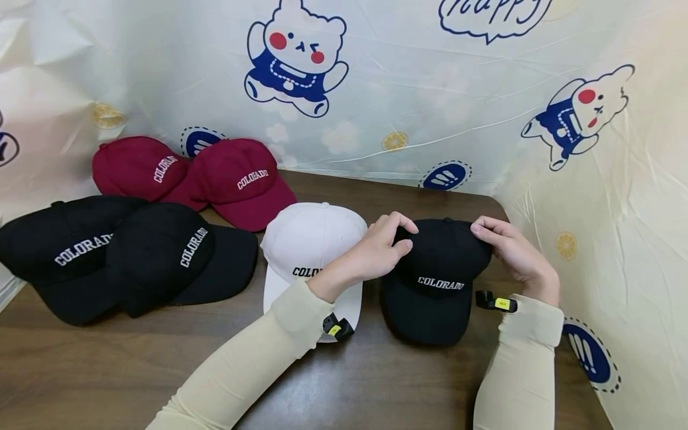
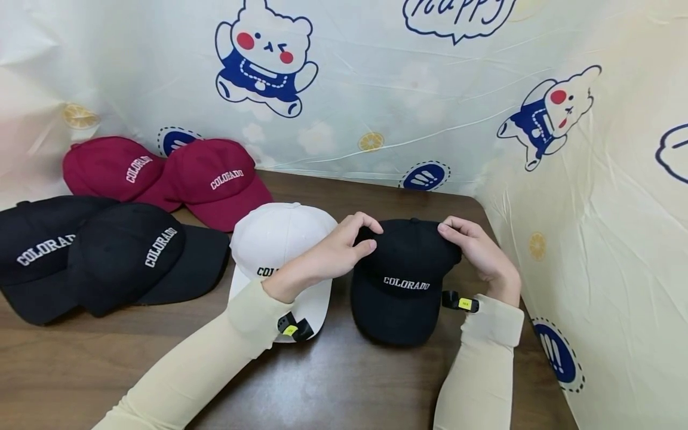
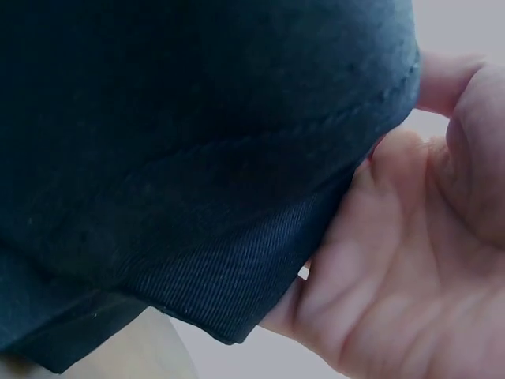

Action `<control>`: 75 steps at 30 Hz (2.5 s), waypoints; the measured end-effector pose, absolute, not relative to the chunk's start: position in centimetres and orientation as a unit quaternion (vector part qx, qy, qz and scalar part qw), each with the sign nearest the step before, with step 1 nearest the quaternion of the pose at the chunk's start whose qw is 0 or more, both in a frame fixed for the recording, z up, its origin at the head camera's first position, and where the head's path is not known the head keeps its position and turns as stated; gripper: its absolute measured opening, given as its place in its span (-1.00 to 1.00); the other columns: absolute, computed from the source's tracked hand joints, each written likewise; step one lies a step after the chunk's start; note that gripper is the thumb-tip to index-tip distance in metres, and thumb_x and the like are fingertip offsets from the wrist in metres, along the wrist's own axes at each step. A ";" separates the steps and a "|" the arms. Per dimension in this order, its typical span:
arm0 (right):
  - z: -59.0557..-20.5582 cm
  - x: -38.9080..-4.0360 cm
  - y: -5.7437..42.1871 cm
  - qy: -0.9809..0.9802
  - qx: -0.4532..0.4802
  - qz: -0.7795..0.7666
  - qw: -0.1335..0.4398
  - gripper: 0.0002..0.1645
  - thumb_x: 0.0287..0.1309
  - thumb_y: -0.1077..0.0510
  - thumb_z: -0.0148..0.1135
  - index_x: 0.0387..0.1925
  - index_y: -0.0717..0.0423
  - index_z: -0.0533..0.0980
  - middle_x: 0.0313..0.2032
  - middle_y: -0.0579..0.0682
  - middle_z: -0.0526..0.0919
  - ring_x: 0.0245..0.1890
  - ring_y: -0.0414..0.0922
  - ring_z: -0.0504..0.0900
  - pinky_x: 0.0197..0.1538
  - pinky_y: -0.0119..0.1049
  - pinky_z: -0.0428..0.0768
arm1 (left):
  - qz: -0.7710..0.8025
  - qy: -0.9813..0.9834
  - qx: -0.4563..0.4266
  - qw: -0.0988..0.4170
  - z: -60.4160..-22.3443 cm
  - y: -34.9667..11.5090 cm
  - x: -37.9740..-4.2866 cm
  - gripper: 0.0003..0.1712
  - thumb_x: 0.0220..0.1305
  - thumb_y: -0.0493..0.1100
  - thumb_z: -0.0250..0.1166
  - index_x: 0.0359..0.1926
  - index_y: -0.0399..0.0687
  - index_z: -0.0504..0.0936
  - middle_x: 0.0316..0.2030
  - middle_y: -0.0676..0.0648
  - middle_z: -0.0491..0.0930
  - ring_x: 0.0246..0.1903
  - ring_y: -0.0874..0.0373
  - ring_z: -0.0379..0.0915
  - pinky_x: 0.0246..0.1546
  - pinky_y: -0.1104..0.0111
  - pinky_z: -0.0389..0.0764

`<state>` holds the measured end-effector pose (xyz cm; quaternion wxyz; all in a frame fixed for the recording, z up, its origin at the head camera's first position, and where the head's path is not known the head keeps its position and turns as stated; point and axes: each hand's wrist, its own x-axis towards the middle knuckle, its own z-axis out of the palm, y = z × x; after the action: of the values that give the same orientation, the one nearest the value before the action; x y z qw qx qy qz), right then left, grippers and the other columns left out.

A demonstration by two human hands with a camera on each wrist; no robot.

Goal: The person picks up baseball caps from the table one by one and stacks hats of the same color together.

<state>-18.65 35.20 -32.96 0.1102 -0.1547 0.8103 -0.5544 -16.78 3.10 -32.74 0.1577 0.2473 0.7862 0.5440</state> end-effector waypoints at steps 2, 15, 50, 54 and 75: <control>-33.2 -18.8 35.2 0.816 -0.146 -0.548 0.114 -0.68 0.68 0.08 -0.02 -0.19 0.16 0.54 -0.35 -0.10 0.50 -0.27 -0.11 0.49 -0.16 -0.28 0.48 | 0.527 0.795 0.253 0.163 -33.0 3.1 -16.8 -0.63 0.66 -0.21 0.08 0.38 -0.06 0.39 0.46 -0.25 0.21 0.54 -0.13 -0.01 0.52 -0.02 0.14; -34.9 -19.7 35.2 0.847 -0.099 -0.508 0.121 -0.61 0.68 -0.01 0.00 -0.18 0.24 0.51 -0.33 -0.11 0.49 -0.26 -0.13 0.50 -0.14 -0.31 0.51 | 0.497 0.801 0.270 0.196 -34.0 3.5 -16.8 -0.46 0.67 -0.18 0.07 0.55 -0.08 0.26 0.63 -0.18 0.00 0.62 -0.07 -0.15 0.60 0.01 0.02; -36.4 -20.8 35.0 0.927 -0.006 -0.370 0.066 -0.45 0.66 -0.14 0.01 0.16 0.31 0.43 -0.09 0.14 0.50 -0.13 0.01 0.45 -0.10 -0.27 0.45 | 0.490 0.790 0.294 0.225 -33.2 2.9 -16.6 -0.36 0.68 -0.14 0.06 0.65 -0.09 0.16 0.64 -0.14 0.07 0.63 0.04 -0.05 0.60 0.09 0.11; -36.2 -20.8 35.0 0.928 -0.003 -0.369 0.057 -0.44 0.65 -0.14 0.01 0.19 0.31 0.43 -0.06 0.15 0.50 -0.13 0.00 0.48 -0.11 -0.33 0.49 | 0.491 0.786 0.303 0.221 -32.7 2.3 -16.8 -0.35 0.69 -0.14 0.06 0.66 -0.09 0.15 0.63 -0.18 0.08 0.62 -0.01 0.00 0.58 0.08 0.15; -30.7 -18.2 32.7 0.919 -0.048 -0.388 -0.053 -0.44 0.65 -0.13 0.01 0.37 0.17 0.43 0.31 0.10 0.53 0.26 -0.10 0.48 0.38 -0.13 0.45 | 0.503 0.824 0.258 0.035 -27.7 -8.4 -16.9 -0.30 0.57 -0.14 0.25 0.62 0.00 0.26 0.52 -0.09 0.35 0.47 -0.03 0.32 0.41 -0.01 0.46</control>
<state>-18.24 32.66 -30.65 -0.0535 -0.0485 0.9190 -0.3877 -16.87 -8.40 -27.68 0.0352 0.2581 0.8241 0.5031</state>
